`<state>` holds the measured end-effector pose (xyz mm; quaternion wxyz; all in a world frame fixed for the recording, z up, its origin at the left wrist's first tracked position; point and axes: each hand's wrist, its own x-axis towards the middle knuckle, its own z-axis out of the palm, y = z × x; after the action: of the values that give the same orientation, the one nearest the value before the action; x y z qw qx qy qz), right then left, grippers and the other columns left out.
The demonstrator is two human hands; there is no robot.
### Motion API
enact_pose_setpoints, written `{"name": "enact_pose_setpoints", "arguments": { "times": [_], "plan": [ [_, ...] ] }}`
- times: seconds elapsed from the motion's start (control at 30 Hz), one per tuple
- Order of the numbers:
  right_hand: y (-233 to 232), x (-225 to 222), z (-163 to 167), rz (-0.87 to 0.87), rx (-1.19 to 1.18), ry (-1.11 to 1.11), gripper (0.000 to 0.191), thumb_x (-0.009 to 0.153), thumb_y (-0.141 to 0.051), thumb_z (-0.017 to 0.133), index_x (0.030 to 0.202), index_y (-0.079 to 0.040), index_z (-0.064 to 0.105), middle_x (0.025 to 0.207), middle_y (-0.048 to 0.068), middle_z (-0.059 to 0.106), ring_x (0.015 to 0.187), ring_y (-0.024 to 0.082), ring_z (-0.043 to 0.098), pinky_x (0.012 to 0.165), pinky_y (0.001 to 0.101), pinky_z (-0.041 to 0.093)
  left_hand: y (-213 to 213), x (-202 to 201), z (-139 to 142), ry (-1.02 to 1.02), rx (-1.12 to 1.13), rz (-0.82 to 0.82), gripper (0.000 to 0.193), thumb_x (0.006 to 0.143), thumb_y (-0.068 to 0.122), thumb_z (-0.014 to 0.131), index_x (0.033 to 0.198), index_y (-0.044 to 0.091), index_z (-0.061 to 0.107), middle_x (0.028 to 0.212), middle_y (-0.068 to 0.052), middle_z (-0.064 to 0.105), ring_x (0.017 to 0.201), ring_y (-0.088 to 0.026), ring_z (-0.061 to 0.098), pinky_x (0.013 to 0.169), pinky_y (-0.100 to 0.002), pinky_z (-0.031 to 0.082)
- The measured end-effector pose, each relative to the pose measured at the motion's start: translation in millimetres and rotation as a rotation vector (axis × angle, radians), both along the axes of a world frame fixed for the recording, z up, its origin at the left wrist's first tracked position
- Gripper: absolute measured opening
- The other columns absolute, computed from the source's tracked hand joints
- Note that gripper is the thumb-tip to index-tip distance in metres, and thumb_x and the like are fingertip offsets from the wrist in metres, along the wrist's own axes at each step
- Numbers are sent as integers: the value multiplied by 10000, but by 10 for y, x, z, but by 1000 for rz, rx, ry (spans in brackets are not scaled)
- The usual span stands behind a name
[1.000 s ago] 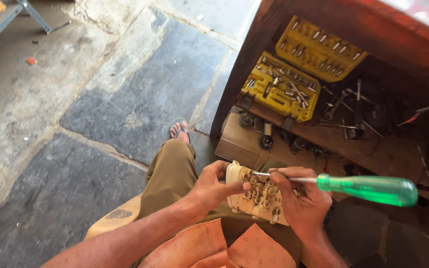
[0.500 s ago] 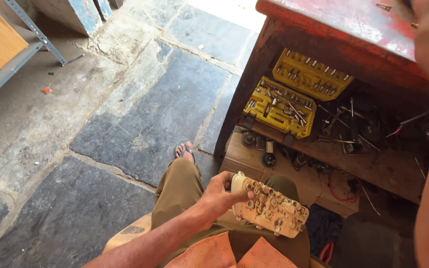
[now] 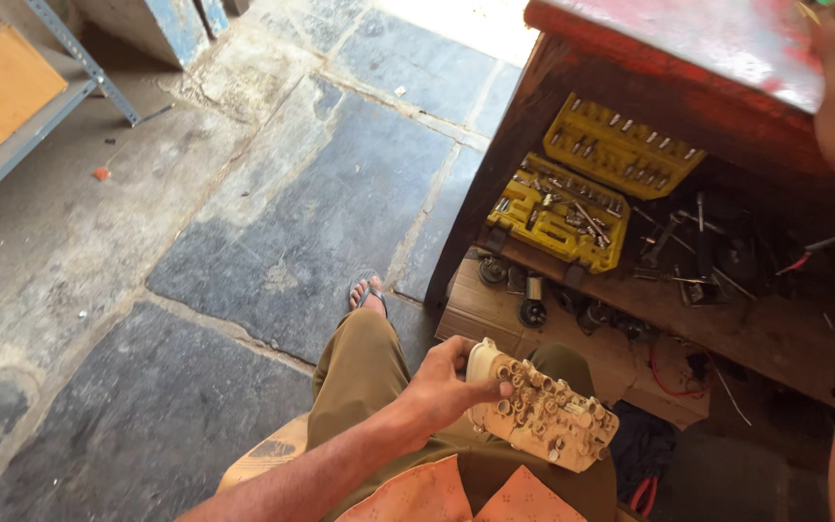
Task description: The person uses a green-handled screwdriver to loosen and remove screws from a beige plastic electrical component. They then insert a small green and orange part into the component and continue to adjust internal parts with the screwdriver.
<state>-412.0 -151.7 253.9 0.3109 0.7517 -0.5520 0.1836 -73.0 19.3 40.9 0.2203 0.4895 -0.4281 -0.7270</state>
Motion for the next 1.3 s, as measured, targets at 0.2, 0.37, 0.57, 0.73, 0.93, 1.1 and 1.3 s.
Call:
{"name": "enact_pose_setpoints", "arguments": {
  "times": [0.2,0.37,0.57,0.73,0.93,1.1,1.3],
  "plan": [
    [1991,803,-754,-219,283,-366,316,897,-297,846,968,-9,735,855,130,717,710,183,657,657,355,530,58,-28,-119,85,58,45,566,777,178,840,1255,25,578,1058,-85,715,978,-158,679,849,-312,550],
    [2411,1260,-1503,32,614,-1127,325,804,49,720,1104,-64,777,961,17,752,631,52,551,500,221,408,111,-102,-268,148,61,46,546,772,159,835,1245,26,598,1043,-75,717,934,-152,672,789,-312,546],
    [2569,1174,-1762,109,619,-1035,347,768,83,765,1080,-68,781,994,25,741,589,45,559,491,207,414,202,-67,-269,238,-22,21,502,776,119,830,1214,27,603,1075,-42,723,1000,-109,696,865,-268,577],
    [2562,1249,-1767,135,624,-1014,369,745,92,771,1082,-60,773,981,30,739,650,52,622,514,218,460,229,-62,-181,207,-8,11,475,806,112,836,1214,12,614,1041,-75,707,960,-134,677,824,-299,572],
    [2554,1324,-1788,143,568,-922,312,781,74,765,1067,-51,761,995,39,731,686,56,670,531,217,518,238,-32,-210,211,-8,1,494,790,111,820,1220,31,591,1068,-64,725,988,-115,702,857,-287,592],
    [2573,1377,-1822,105,574,-935,276,774,42,785,1036,-43,768,973,50,743,593,78,652,459,230,486,236,-2,-224,215,-15,-18,491,821,114,804,1253,7,598,1099,-96,723,989,-121,700,857,-285,595],
    [2627,1427,-1860,233,439,-777,241,827,30,774,1055,-35,732,1018,81,719,781,130,730,599,245,598,249,46,-193,407,92,14,602,800,189,838,1274,-16,527,1115,-117,689,955,-163,730,761,-326,662]
  ]
}}
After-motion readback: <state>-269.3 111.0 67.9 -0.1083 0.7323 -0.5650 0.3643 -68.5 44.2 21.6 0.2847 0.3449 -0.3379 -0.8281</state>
